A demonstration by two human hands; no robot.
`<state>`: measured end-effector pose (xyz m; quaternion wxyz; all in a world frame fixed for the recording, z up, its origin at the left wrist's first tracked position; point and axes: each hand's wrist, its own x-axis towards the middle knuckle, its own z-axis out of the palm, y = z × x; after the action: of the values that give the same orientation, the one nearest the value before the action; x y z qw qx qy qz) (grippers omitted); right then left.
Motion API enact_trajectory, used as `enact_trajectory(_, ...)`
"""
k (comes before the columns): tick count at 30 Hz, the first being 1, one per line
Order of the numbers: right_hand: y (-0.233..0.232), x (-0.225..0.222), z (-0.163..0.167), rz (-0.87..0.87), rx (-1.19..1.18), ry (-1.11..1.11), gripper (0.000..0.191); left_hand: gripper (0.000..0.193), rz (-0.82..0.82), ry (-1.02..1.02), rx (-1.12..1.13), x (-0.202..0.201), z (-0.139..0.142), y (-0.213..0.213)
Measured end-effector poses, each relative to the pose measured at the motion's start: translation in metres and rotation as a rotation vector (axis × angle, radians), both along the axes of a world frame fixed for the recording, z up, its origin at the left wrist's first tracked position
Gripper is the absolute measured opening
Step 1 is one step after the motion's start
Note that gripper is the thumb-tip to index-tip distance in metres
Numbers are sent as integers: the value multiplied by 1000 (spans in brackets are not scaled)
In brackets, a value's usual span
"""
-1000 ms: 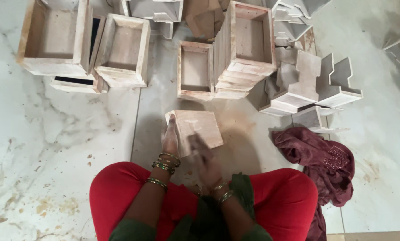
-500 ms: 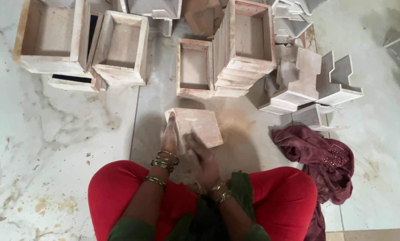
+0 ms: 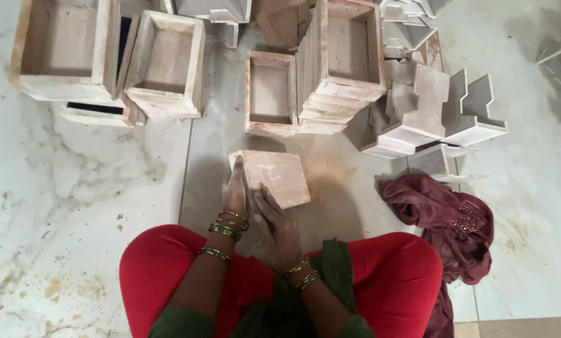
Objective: The person sits on the floor and rubs the surfaces of small wooden boxes by hand, working one box at a time and turning it to treat different sides. They set finished boxes with the stack of completed boxes nearby and pick up the next unfinished box or lid to continue.
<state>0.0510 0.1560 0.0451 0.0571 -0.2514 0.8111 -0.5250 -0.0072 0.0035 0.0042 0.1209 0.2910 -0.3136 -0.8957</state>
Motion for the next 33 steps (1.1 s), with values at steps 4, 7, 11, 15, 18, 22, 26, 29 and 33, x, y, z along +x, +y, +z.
enact_trajectory(4,20,-38,-14,-225,64,26,40,58,54,-167,-128,-1,2,0)
enact_trajectory(7,46,-79,-18,-300,216,-62,39,61,31,-137,-194,-4,4,2)
enact_trajectory(11,36,-58,-5,-146,12,-249,41,64,19,-172,-163,-7,5,4)
enact_trajectory(15,11,-2,8,7,48,6,43,66,26,-180,-107,-4,2,2)
enact_trajectory(18,9,-19,1,30,-288,-120,40,63,17,-226,-184,-1,3,1)
enact_trajectory(22,43,-75,-9,-370,307,-208,43,58,-9,-123,-129,-7,5,5)
enact_trajectory(26,46,-78,-2,-239,206,-128,40,55,20,-78,-156,-11,6,9)
enact_trajectory(29,20,-37,5,16,-84,44,38,55,9,-189,-102,-9,5,8)
enact_trajectory(33,5,-15,6,17,-128,-5,41,58,-24,-201,-171,-1,6,4)
